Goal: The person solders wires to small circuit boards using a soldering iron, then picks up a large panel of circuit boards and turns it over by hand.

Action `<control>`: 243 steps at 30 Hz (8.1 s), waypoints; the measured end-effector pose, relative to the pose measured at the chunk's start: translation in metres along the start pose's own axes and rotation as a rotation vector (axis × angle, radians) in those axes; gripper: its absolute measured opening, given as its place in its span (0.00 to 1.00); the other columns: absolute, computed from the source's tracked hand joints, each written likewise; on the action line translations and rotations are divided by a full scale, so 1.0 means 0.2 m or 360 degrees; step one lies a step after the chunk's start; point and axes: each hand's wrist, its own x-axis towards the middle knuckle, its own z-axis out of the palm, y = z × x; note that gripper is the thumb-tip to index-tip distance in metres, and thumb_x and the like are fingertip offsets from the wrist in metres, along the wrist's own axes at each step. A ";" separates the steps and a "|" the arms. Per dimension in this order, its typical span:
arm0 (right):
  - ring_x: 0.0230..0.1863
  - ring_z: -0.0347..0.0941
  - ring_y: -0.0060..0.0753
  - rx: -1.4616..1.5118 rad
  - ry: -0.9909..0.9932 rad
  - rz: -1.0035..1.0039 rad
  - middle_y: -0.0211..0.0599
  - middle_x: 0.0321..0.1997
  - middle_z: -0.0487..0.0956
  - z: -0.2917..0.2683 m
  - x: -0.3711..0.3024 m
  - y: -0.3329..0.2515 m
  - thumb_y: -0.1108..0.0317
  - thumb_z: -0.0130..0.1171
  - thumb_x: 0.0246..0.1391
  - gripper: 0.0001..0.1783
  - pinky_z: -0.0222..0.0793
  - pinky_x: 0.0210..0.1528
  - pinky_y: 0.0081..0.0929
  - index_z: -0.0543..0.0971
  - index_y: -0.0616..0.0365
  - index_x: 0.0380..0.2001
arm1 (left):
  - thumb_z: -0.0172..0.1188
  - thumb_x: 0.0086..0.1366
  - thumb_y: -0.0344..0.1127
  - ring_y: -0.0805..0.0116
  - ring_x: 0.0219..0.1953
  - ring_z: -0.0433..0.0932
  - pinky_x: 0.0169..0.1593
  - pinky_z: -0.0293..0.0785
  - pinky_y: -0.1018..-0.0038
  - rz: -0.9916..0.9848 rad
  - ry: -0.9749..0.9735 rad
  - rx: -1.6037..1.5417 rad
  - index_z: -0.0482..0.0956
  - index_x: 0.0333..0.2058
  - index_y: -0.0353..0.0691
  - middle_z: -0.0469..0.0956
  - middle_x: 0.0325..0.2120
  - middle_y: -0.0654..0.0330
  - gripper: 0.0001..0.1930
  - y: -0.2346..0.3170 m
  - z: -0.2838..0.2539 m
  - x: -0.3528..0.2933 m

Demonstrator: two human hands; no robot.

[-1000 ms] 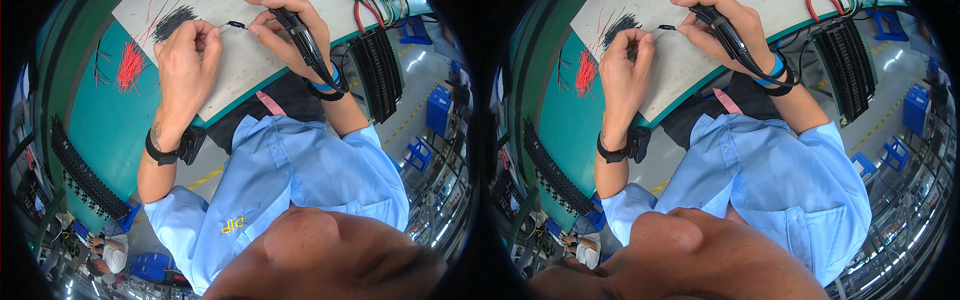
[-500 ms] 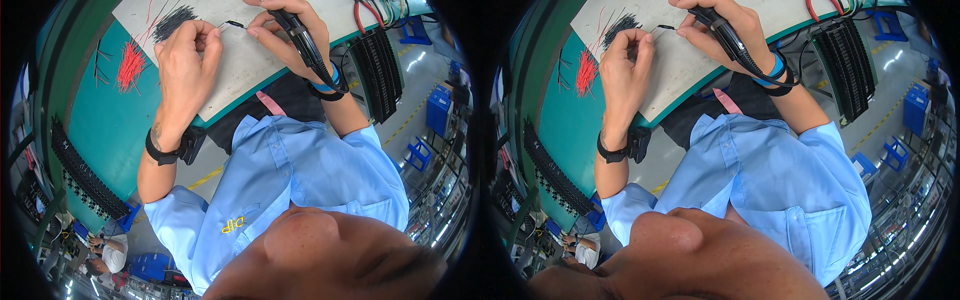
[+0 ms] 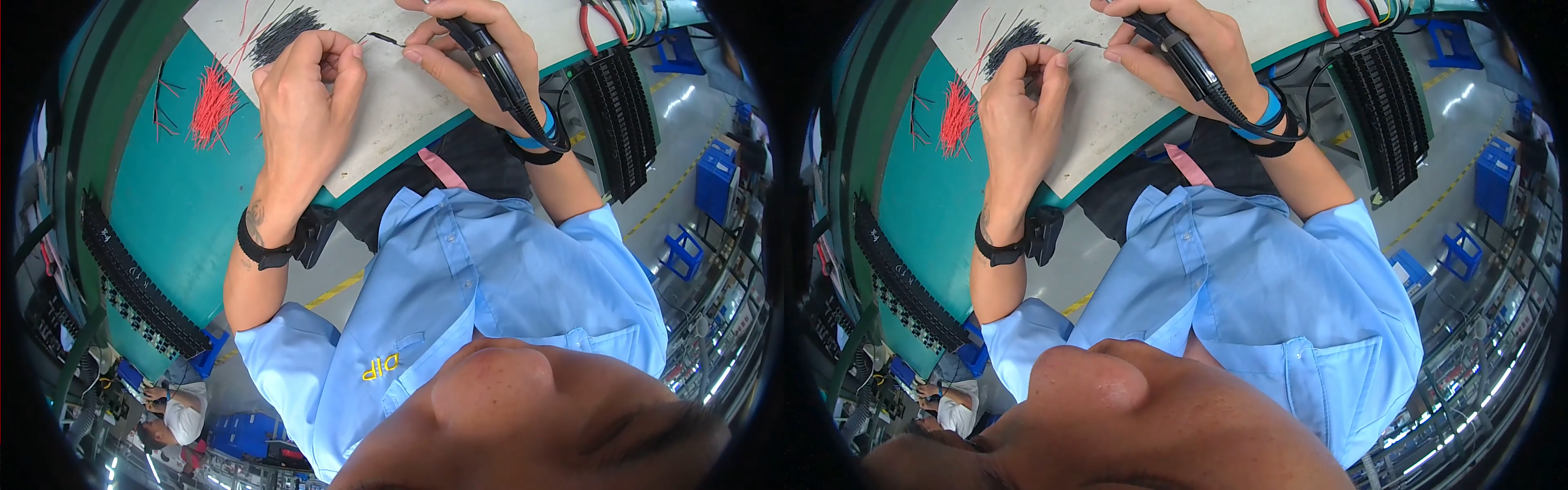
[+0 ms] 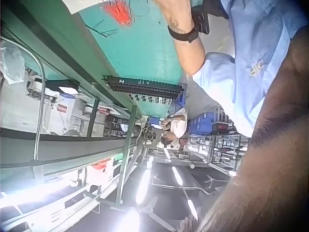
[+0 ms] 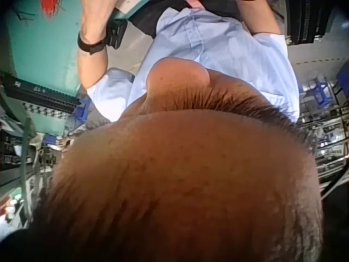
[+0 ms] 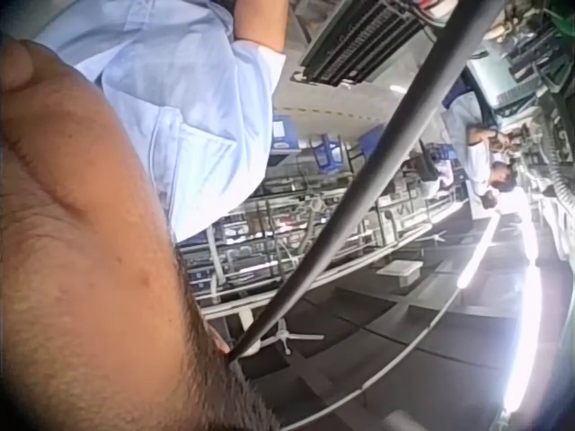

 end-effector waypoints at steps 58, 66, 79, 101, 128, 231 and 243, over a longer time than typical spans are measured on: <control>0.38 0.82 0.24 0.0172 0.0091 0.0096 0.51 0.48 0.84 0.00 0.00 0.00 0.85 0.66 0.55 0.22 0.78 0.41 0.22 0.73 0.66 0.52 | 0.61 0.70 0.33 0.61 0.27 0.81 0.36 0.75 0.67 0.0009 -0.0060 -0.0010 0.78 0.37 0.32 0.81 0.27 0.54 0.08 0.00 0.00 0.00; 0.38 0.82 0.23 0.0218 0.0057 0.0110 0.50 0.48 0.84 0.00 -0.01 0.00 0.86 0.66 0.55 0.23 0.78 0.41 0.22 0.73 0.66 0.53 | 0.58 0.76 0.40 0.73 0.32 0.78 0.35 0.73 0.77 -0.0106 -0.0152 0.0017 0.79 0.45 0.34 0.81 0.32 0.60 0.13 0.02 -0.02 -0.01; 0.38 0.82 0.25 0.0255 0.0091 0.0119 0.49 0.44 0.84 0.00 -0.02 0.00 0.86 0.67 0.54 0.23 0.79 0.43 0.24 0.73 0.67 0.53 | 0.62 0.70 0.32 0.59 0.28 0.83 0.37 0.79 0.68 -0.0024 -0.0011 -0.0140 0.78 0.37 0.30 0.82 0.28 0.51 0.09 0.03 0.01 0.00; 0.35 0.82 0.25 0.0185 0.0047 0.0006 0.41 0.37 0.84 -0.02 -0.03 -0.01 0.81 0.74 0.50 0.24 0.79 0.40 0.23 0.75 0.64 0.50 | 0.61 0.71 0.31 0.57 0.34 0.84 0.41 0.79 0.67 -0.0125 -0.0089 -0.0218 0.79 0.40 0.29 0.83 0.33 0.49 0.08 0.05 0.01 -0.01; 0.43 0.86 0.33 -0.0275 -0.0075 -0.0500 0.43 0.41 0.87 -0.04 -0.07 0.13 0.77 0.76 0.50 0.26 0.81 0.44 0.25 0.78 0.60 0.52 | 0.62 0.73 0.37 0.74 0.40 0.77 0.48 0.74 0.76 -0.0431 -0.0251 -0.0702 0.79 0.46 0.30 0.83 0.38 0.59 0.13 0.04 0.01 -0.01; 0.43 0.86 0.31 -0.0534 -0.0045 -0.0386 0.45 0.44 0.87 -0.02 -0.07 0.02 0.79 0.73 0.52 0.22 0.82 0.47 0.25 0.76 0.61 0.49 | 0.61 0.72 0.38 0.76 0.36 0.77 0.41 0.72 0.78 -0.0335 -0.0494 -0.0923 0.81 0.43 0.33 0.81 0.34 0.64 0.12 -0.06 -0.12 0.04; 0.42 0.86 0.29 -0.0311 0.0116 -0.0203 0.43 0.41 0.87 -0.03 -0.09 0.08 0.79 0.72 0.54 0.22 0.83 0.46 0.24 0.75 0.60 0.50 | 0.62 0.69 0.39 0.67 0.36 0.79 0.43 0.75 0.72 -0.0210 -0.0025 0.0587 0.84 0.43 0.35 0.83 0.34 0.57 0.12 -0.21 -0.36 0.19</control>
